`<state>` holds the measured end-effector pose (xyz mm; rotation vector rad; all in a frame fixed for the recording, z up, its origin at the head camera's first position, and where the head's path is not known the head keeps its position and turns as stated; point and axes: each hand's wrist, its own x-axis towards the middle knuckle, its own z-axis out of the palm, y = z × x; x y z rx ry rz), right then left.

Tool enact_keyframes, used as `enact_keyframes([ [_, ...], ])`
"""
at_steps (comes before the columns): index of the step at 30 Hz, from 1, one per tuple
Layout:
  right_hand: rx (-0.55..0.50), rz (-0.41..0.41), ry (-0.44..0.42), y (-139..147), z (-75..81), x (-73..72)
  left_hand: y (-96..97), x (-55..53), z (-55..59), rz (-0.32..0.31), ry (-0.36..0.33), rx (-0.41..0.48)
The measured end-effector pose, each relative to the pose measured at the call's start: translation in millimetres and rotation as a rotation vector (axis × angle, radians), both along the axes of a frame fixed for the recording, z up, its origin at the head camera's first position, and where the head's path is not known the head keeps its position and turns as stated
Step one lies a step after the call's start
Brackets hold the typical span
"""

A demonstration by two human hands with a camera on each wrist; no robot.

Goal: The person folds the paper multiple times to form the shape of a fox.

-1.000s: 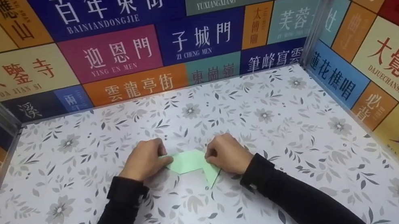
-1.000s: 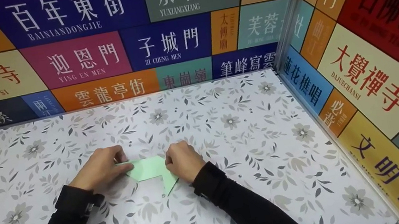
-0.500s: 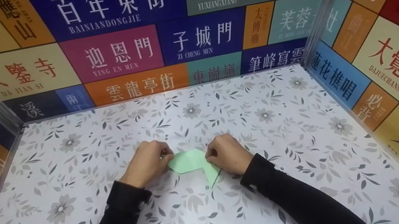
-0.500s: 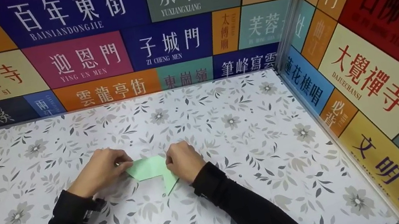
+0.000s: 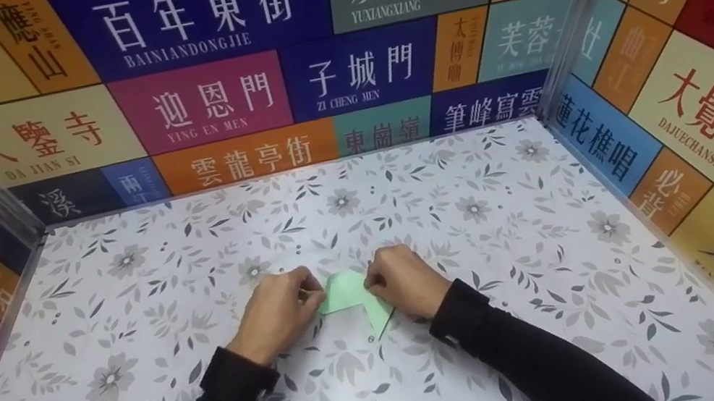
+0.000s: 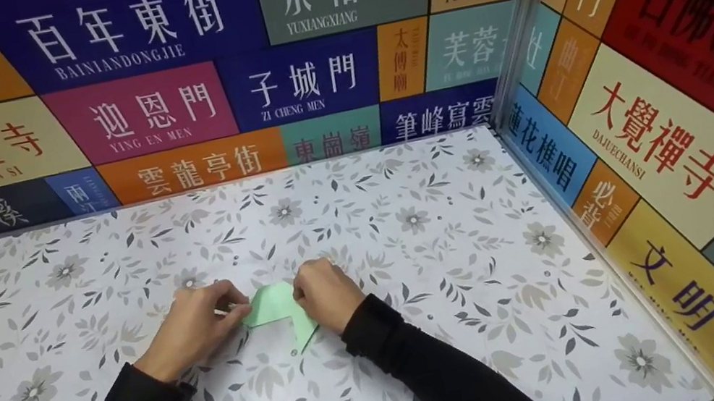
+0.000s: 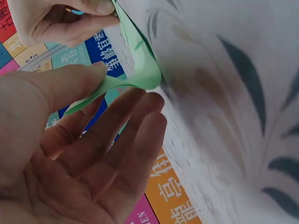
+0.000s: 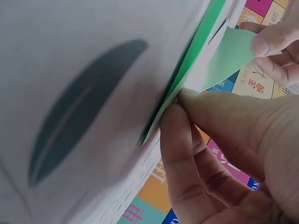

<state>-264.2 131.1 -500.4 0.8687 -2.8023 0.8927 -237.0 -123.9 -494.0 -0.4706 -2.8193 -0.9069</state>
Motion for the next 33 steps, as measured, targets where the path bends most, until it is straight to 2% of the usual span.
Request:
enact_keyframes([
  [6,0.009,0.011,0.006,0.4,1.0,1.0,2.0,-0.2,-0.9,-0.032,-0.048,0.044],
  [11,-0.007,0.015,0.019,0.5,1.0,1.0,1.5,-4.0,-2.5,-0.03,-0.028,0.058],
  [16,-0.012,0.022,0.027,0.5,0.7,1.7,1.5,-6.7,-4.2,-0.008,-0.036,0.074],
  [18,-0.01,0.022,0.025,0.6,0.2,2.1,2.0,-6.3,-4.8,-0.017,-0.039,0.087],
  [26,-0.018,0.013,0.003,0.9,0.7,2.8,3.3,-2.8,-4.2,-0.15,0.039,0.076],
  [33,-0.023,0.018,0.007,0.7,2.4,3.8,5.8,-1.5,-7.1,-0.232,0.04,0.078],
])
